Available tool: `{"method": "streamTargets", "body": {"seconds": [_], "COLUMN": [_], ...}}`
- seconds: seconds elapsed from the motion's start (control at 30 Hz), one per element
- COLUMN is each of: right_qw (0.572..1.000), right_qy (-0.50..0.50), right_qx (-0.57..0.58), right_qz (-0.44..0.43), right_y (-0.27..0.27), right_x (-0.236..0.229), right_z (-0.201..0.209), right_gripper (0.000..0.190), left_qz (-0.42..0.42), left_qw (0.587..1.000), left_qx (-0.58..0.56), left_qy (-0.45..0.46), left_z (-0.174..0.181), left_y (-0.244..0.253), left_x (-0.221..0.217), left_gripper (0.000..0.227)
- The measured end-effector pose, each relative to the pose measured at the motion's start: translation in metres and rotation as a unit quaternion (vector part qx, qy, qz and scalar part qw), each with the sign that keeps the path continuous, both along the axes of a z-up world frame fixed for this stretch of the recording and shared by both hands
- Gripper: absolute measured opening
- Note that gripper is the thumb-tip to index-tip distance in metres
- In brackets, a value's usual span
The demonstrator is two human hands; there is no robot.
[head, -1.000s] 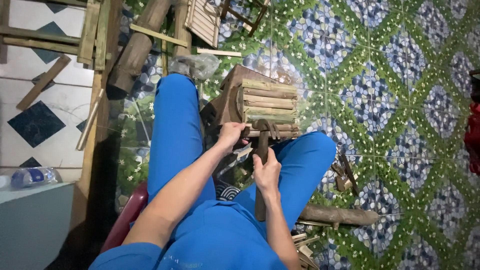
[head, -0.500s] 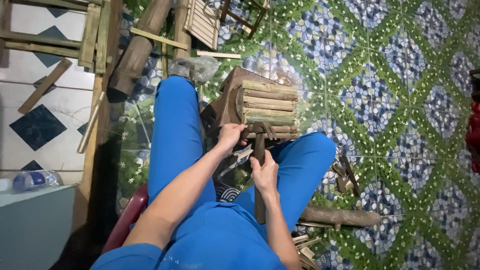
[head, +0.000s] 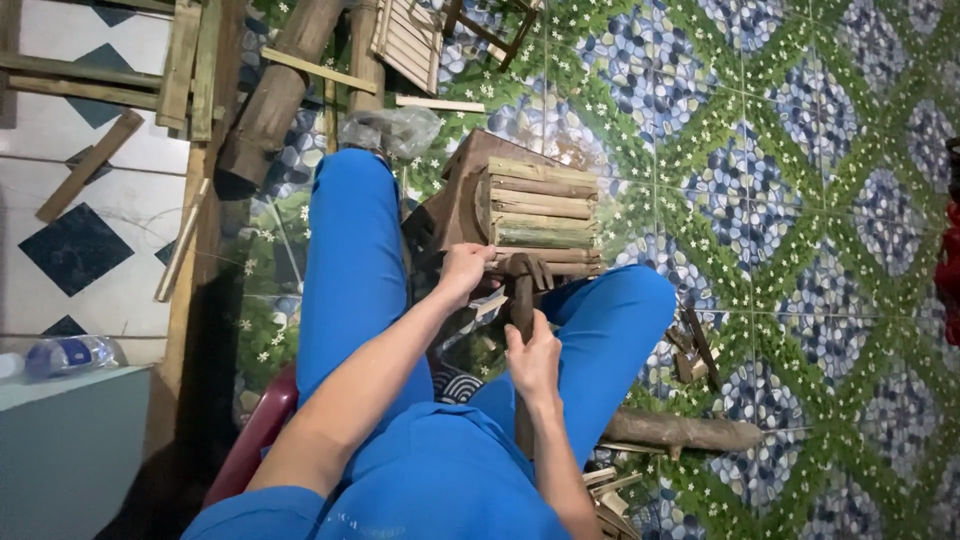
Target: The person sits on the floor and uses a hammer to drive nails into a small bamboo crate held between their legs. They repeatedly strike the same side of the crate to secure the slats together.
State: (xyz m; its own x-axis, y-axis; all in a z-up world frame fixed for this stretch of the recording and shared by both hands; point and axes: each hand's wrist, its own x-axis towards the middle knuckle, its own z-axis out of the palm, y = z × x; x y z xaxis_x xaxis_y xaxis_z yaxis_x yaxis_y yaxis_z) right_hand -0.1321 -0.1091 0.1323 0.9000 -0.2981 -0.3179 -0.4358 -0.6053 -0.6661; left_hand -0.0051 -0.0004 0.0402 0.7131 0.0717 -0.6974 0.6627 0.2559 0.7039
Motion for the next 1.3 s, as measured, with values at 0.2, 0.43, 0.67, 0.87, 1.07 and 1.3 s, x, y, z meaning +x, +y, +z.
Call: {"method": "streamTargets", "body": {"seconds": [0.2, 0.43, 0.67, 0.87, 1.07, 1.3], "right_qw": [0.999, 0.994, 0.972, 0.964, 0.944, 0.929], "right_qy": [0.021, -0.015, -0.065, -0.1, -0.119, -0.149], "right_qx": [0.045, 0.104, 0.18, 0.184, 0.231, 0.248], "right_qz": [-0.016, -0.04, -0.136, -0.165, -0.203, -0.232], "right_y": [-0.018, -0.005, -0.025, -0.042, -0.036, -0.043], "right_x": [0.003, 0.006, 0.014, 0.021, 0.021, 0.021], "right_z": [-0.034, 0.012, -0.006, -0.016, -0.013, -0.036], "right_gripper": [0.026, 0.008, 0.003, 0.014, 0.007, 0.009], "left_qz": [-0.098, -0.115, -0.094, -0.068, -0.046, -0.024], "left_qw": [0.984, 0.984, 0.988, 0.995, 0.991, 0.992], "left_qx": [0.151, 0.132, 0.115, 0.044, -0.054, -0.063], "left_qy": [-0.02, -0.032, -0.034, -0.065, -0.112, -0.104], "left_z": [-0.066, -0.042, 0.002, -0.045, -0.034, -0.027], "left_y": [-0.007, 0.001, -0.005, -0.01, -0.006, -0.008], "left_x": [0.006, 0.007, 0.013, 0.037, 0.03, 0.034], "left_gripper": [0.03, 0.044, 0.055, 0.044, 0.032, 0.036]}}
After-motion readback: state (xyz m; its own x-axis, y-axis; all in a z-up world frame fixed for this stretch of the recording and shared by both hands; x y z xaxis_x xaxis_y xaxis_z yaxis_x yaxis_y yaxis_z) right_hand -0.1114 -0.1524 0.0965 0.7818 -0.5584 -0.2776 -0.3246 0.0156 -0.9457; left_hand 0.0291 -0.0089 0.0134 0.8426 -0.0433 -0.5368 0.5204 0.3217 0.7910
